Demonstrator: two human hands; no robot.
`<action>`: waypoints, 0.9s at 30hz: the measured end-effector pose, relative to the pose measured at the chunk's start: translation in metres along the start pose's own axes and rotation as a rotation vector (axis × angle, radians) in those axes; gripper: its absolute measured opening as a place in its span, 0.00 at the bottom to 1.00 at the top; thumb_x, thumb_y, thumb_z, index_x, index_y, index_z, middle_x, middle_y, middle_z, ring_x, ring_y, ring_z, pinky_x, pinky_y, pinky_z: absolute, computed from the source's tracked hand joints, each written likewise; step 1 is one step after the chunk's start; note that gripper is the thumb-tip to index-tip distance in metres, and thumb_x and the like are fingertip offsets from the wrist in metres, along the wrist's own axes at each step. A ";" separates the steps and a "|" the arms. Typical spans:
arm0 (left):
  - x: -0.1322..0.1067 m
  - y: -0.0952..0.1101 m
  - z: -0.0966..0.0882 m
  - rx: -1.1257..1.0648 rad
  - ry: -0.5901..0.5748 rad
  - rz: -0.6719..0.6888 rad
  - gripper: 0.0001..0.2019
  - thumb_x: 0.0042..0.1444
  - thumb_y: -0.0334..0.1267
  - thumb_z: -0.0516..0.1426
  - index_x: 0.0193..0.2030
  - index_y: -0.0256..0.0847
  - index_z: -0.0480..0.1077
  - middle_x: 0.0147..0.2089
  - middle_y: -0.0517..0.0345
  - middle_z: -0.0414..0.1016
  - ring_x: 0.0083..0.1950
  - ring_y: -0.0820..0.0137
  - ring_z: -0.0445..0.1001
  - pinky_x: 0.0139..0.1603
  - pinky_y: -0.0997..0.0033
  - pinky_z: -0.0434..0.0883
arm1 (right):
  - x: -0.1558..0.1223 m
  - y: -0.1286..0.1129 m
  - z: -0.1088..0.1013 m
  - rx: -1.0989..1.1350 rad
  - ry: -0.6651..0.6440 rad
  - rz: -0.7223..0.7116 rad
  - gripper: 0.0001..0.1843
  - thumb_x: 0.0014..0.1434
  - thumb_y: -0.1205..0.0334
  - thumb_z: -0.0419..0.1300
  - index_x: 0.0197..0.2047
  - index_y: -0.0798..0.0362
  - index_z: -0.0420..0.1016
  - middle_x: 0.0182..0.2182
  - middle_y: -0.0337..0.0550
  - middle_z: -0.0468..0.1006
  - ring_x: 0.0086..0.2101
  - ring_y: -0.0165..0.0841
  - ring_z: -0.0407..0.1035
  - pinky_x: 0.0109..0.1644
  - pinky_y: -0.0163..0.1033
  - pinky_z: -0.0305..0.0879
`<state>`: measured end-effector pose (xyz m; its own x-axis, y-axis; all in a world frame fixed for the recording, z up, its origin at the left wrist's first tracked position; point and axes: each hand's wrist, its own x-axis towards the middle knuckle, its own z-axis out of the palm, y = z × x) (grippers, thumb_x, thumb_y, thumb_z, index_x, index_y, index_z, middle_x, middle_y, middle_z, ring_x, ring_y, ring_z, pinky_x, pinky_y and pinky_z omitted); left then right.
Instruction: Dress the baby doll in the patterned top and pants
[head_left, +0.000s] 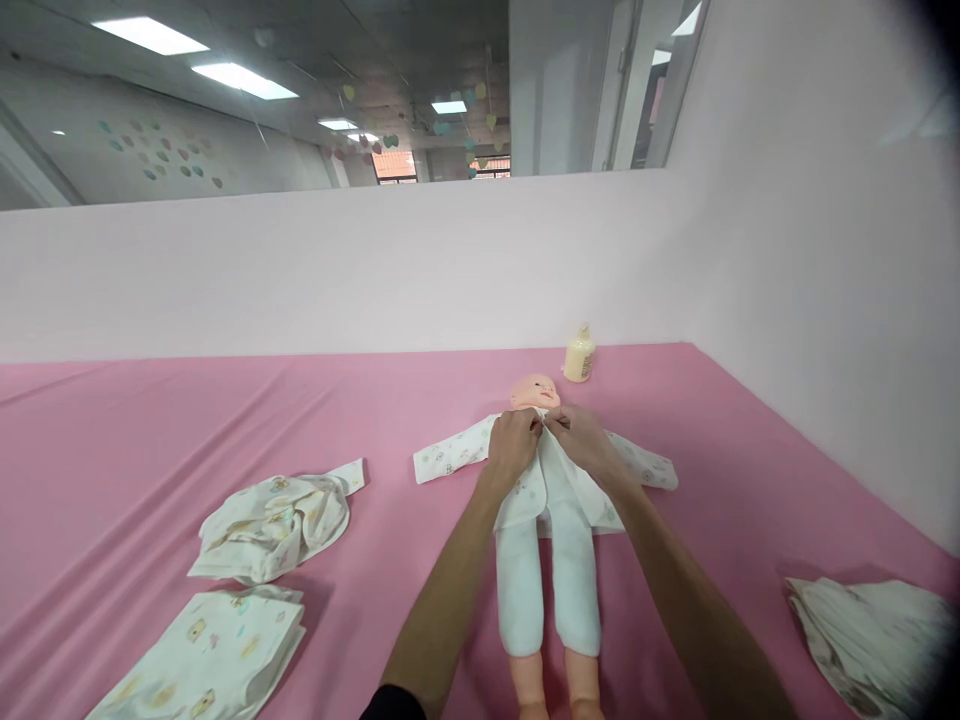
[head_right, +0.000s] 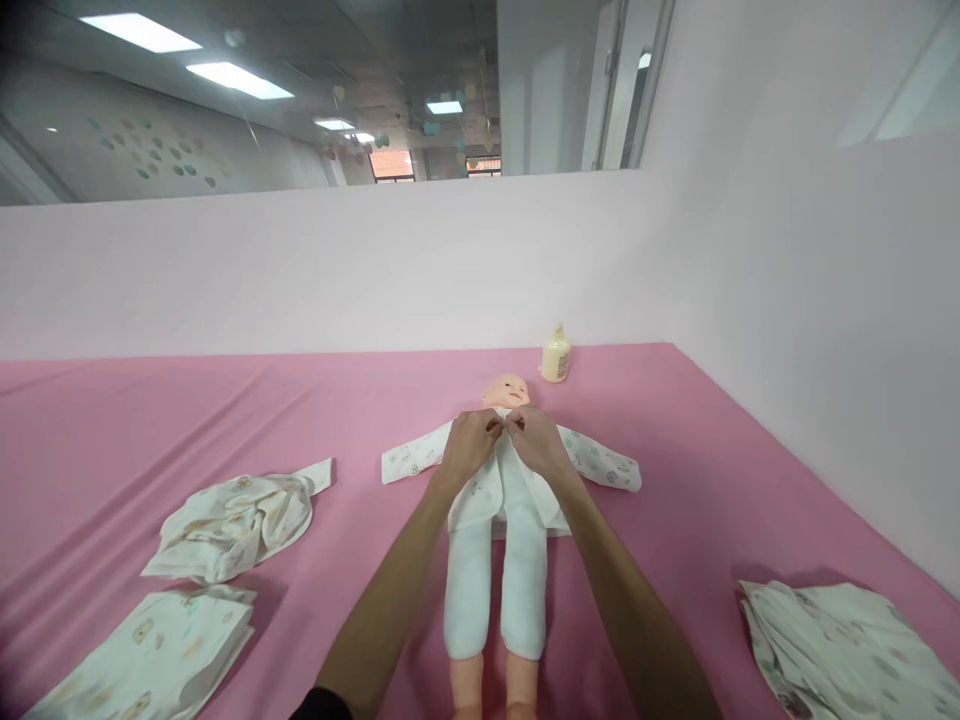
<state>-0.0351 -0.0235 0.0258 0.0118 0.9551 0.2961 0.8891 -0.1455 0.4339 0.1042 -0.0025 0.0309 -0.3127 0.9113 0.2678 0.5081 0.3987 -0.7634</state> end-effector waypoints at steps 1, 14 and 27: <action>0.001 -0.002 0.000 -0.053 0.000 -0.011 0.12 0.58 0.31 0.49 0.28 0.40 0.70 0.30 0.54 0.75 0.31 0.68 0.69 0.32 0.70 0.55 | -0.001 -0.001 0.000 -0.006 -0.007 -0.011 0.13 0.58 0.62 0.49 0.22 0.52 0.62 0.23 0.37 0.64 0.27 0.30 0.56 0.31 0.36 0.50; 0.005 -0.022 0.009 -0.766 -0.124 -0.165 0.09 0.50 0.35 0.52 0.20 0.39 0.61 0.21 0.63 0.60 0.25 0.76 0.58 0.28 0.75 0.57 | -0.005 -0.009 0.007 -0.127 -0.023 -0.100 0.12 0.58 0.68 0.45 0.23 0.51 0.50 0.24 0.36 0.61 0.28 0.31 0.54 0.33 0.36 0.49; 0.010 -0.032 0.012 -1.105 -0.250 -0.263 0.13 0.54 0.44 0.57 0.28 0.35 0.70 0.28 0.58 0.71 0.30 0.74 0.69 0.35 0.73 0.67 | -0.003 -0.001 0.005 -0.062 -0.073 -0.046 0.15 0.60 0.67 0.45 0.34 0.51 0.73 0.35 0.41 0.78 0.37 0.34 0.69 0.40 0.37 0.60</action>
<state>-0.0581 -0.0067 0.0047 0.0855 0.9957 -0.0364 -0.0043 0.0369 0.9993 0.1005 -0.0058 0.0281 -0.3938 0.8827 0.2566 0.5400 0.4480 -0.7125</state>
